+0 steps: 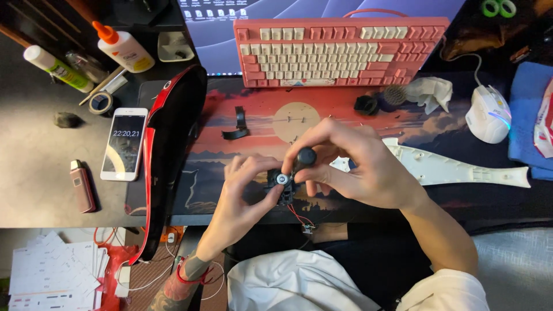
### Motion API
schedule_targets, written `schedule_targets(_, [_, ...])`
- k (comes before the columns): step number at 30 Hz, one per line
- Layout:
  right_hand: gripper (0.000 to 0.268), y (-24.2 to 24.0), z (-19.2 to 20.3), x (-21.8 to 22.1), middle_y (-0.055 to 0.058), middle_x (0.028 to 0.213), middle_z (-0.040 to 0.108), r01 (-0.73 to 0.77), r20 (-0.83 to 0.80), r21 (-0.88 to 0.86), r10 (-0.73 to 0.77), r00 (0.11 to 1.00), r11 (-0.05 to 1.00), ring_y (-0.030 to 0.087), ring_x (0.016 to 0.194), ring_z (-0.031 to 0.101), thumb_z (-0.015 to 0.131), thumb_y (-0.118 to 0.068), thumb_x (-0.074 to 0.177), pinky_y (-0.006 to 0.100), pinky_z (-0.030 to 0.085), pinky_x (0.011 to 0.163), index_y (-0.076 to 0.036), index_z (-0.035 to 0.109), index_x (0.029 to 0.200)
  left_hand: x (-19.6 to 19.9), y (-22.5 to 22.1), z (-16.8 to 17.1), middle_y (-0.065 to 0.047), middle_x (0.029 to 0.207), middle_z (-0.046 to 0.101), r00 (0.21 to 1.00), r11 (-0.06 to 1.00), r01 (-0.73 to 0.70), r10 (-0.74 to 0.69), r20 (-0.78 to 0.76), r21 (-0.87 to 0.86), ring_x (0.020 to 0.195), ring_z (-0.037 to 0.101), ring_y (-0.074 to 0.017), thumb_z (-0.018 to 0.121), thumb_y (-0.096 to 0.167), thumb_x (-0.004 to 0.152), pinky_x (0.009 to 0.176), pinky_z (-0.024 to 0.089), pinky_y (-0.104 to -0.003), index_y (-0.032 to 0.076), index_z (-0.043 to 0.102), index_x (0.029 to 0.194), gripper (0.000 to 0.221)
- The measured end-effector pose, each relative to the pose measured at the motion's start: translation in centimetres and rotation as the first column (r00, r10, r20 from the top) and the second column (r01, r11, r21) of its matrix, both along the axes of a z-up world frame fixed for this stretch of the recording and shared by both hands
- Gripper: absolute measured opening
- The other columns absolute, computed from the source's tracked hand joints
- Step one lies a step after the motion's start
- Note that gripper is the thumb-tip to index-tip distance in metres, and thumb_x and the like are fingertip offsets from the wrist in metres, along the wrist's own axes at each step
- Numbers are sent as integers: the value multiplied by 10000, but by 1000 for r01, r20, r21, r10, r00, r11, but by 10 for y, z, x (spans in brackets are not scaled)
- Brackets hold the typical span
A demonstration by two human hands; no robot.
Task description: Repairing a small electronic device by manipulating internal components and using a screwdriver
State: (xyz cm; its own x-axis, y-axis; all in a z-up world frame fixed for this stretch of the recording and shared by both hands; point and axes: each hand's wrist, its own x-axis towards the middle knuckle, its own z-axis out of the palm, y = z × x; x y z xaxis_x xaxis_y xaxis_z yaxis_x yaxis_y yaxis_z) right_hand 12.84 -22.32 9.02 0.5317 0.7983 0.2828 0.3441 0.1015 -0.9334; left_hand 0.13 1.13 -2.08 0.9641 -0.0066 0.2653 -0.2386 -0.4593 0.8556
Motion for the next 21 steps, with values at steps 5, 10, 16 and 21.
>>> schedule_targets(5, [203, -2, 5, 1, 141, 1198, 868, -39, 123, -42, 44, 991, 998, 193, 722, 881, 792, -39, 1124, 266, 781, 728, -9, 667, 1281, 9, 4, 4, -243, 1741, 681, 985, 958, 163, -171, -14, -235, 1704, 615, -375, 682, 234, 1205, 1410, 454, -522, 94, 773, 1395, 253])
schedule_targets(10, [255, -3, 7, 2, 126, 1165, 866, -2, 180, -73, 15, 983, 997, 173, 746, 895, 861, -48, 1078, 250, 784, 736, -15, 680, 1254, 8, 4, -9, -114, 1448, 828, 985, 957, 129, -153, -73, -261, 1379, 772, -278, 725, 229, 1178, 1230, 569, -423, 63, 778, 1382, 268])
schedule_targets(16, [273, 1, 5, -7, 122, 1165, 840, 112, 227, -71, -93, 969, 991, 169, 777, 854, 885, -94, 1066, 259, 783, 767, -23, 661, 1205, 6, 1, -13, -97, 1407, 829, 989, 963, 111, -131, -66, -247, 1330, 768, -257, 725, 202, 1175, 1209, 571, -408, 49, 770, 1412, 286])
schedule_targets(21, [322, 6, 1, -22, 151, 1137, 808, 176, 255, -17, -165, 953, 984, 206, 918, 880, 896, -81, 1065, 271, 782, 819, -15, 603, 1180, 5, -1, -10, -96, 1407, 826, 992, 967, 97, -114, -57, -237, 1349, 768, -260, 720, 190, 1173, 1226, 570, -414, 47, 768, 1401, 274])
